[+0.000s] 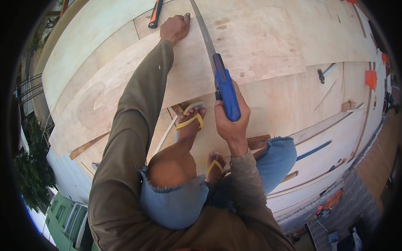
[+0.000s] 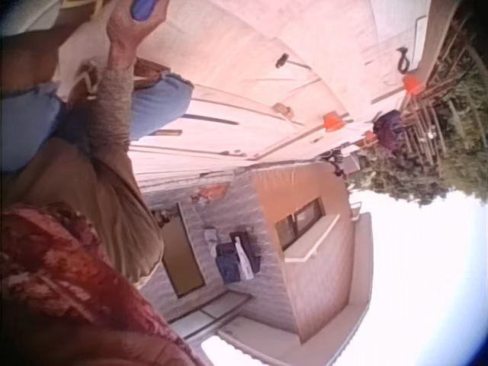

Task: The person measures a wooden plank with a tape measure, marks it with a pencil, and cuts it using a hand saw. The person repeats the measuring and cutting process on the same plank.

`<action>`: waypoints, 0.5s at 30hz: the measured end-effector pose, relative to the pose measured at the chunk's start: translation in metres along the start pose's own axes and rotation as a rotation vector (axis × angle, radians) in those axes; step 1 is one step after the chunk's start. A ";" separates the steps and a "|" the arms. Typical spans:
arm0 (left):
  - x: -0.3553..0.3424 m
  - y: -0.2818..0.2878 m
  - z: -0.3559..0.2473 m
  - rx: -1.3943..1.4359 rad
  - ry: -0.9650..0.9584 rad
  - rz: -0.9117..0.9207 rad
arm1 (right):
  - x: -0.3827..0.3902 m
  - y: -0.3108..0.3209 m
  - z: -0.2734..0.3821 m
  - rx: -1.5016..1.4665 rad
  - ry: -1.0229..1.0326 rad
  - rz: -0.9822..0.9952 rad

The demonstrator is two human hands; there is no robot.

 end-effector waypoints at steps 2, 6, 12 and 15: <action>-0.002 -0.001 0.001 0.000 -0.001 -0.026 | 0.046 0.041 0.007 0.090 0.109 0.027; 0.003 -0.004 0.001 -0.019 0.016 -0.005 | 0.030 0.039 -0.016 0.057 0.190 0.024; 0.004 0.003 -0.001 -0.010 0.012 -0.019 | -0.051 -0.029 -0.023 -0.023 -0.013 0.048; 0.001 0.000 0.000 0.003 0.008 -0.020 | 0.020 0.025 -0.015 0.075 0.123 0.064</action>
Point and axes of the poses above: each hand's wrist, its own x-axis away from the middle knuckle, its own y-axis out of the back of the hand, z = x × y, the point moved 1 cm from there along -x, towards the middle knuckle, and after that the axes turned 15 degrees about -z, right-handed, at the moved point
